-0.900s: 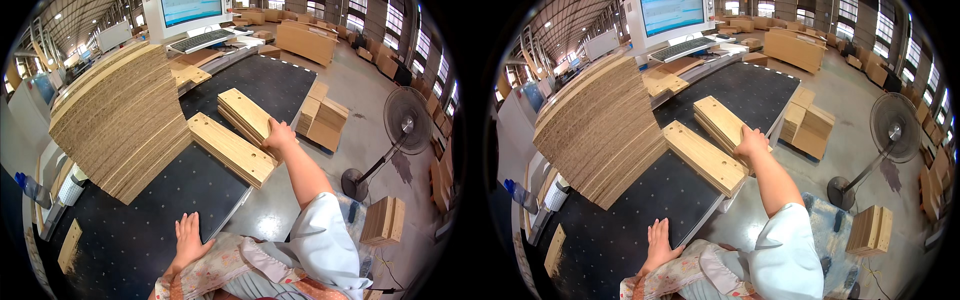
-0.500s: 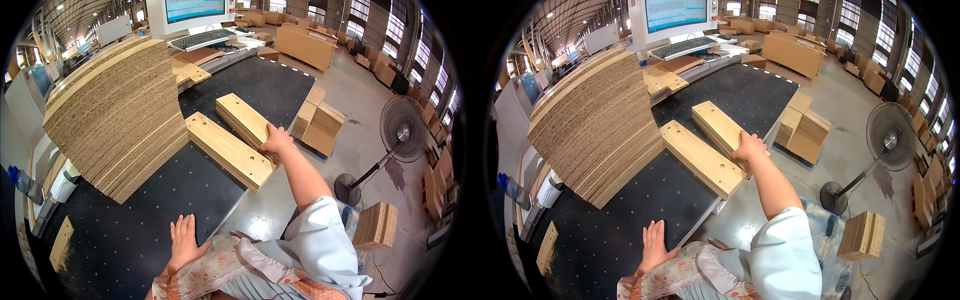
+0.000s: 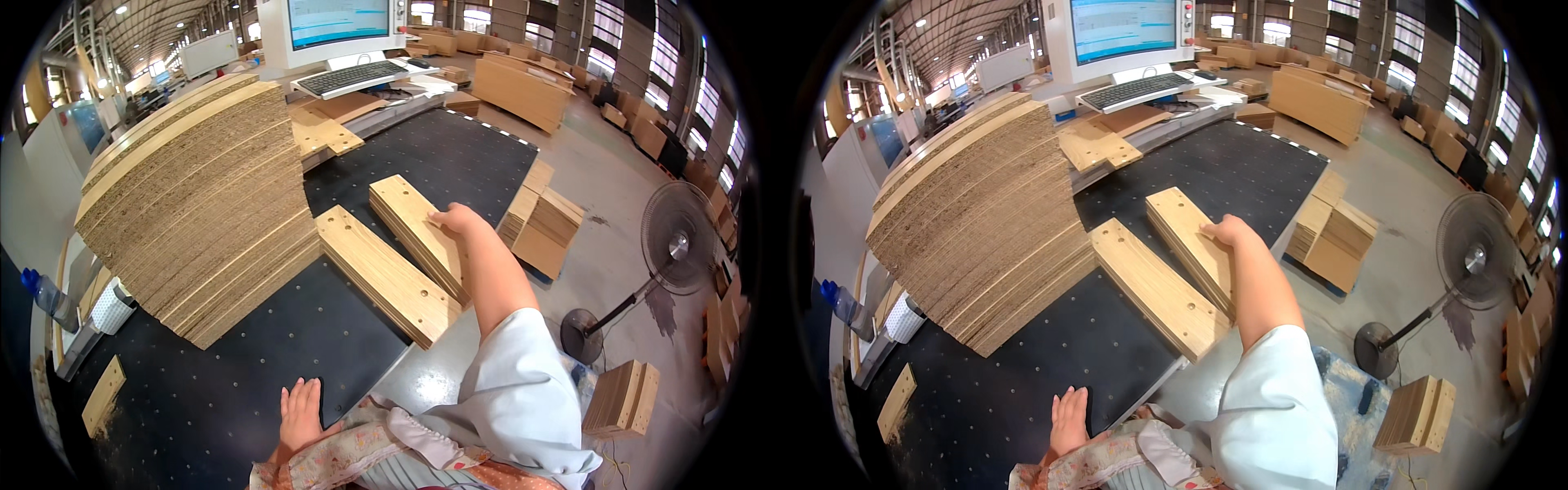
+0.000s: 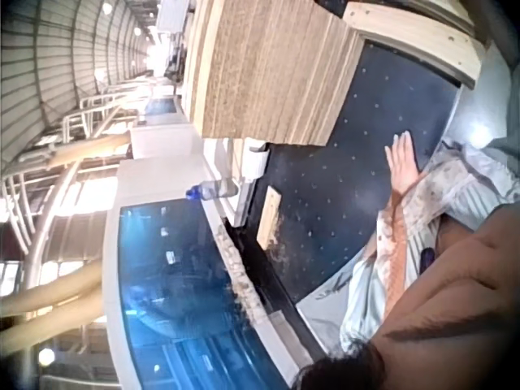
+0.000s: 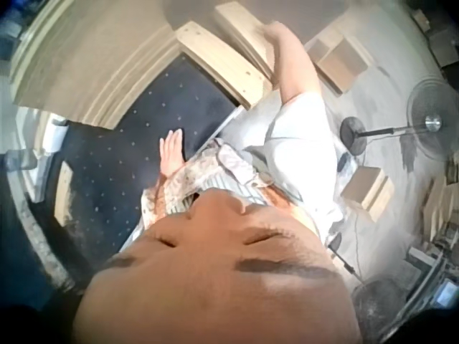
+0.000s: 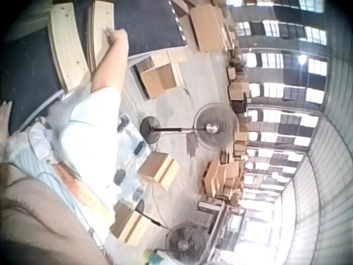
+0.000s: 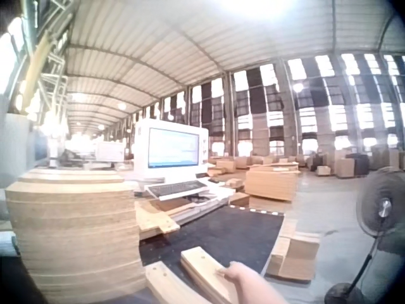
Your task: The person picks up and examines wooden panels one at a time from a large stack on a workbench, using a small tool to scrape or clean the edges and holes, and then applies a small white sticker to a specific location on the panels.
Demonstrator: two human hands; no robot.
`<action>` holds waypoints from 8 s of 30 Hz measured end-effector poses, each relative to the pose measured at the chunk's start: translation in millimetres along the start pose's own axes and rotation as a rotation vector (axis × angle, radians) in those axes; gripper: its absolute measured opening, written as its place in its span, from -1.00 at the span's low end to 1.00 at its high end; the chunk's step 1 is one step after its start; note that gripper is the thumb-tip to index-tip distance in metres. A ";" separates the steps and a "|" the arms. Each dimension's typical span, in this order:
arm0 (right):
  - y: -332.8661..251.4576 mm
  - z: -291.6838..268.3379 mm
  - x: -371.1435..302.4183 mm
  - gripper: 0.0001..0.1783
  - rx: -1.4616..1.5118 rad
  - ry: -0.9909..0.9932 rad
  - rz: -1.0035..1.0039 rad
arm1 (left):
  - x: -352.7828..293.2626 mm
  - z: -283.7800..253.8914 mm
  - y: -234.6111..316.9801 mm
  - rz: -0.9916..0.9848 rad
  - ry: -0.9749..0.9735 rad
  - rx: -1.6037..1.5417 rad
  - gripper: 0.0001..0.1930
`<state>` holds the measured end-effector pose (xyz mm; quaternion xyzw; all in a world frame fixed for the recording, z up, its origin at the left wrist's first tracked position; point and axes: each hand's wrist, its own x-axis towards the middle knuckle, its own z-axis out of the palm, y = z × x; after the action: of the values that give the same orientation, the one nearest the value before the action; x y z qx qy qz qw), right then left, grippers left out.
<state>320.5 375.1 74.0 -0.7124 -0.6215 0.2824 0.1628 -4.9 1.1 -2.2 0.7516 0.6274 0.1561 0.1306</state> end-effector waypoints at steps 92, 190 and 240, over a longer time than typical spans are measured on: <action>-544.8 513.6 -391.0 0.17 -0.708 -0.700 -1.348 | -344.8 -142.2 -252.5 -0.229 0.218 -0.108 -0.40; -370.0 363.6 -424.8 -0.60 1.419 -0.752 -0.893 | -574.1 161.7 -291.0 -1.683 1.757 -0.871 -0.72; -336.7 328.8 -395.7 -0.74 1.760 -0.673 -0.958 | -480.6 -231.7 -102.0 -1.585 0.143 -0.271 -0.67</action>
<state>-172.4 7.8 90.5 0.0916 -0.4271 0.7227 0.5356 -268.1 -453.5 136.3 0.0488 0.9564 0.1393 0.2522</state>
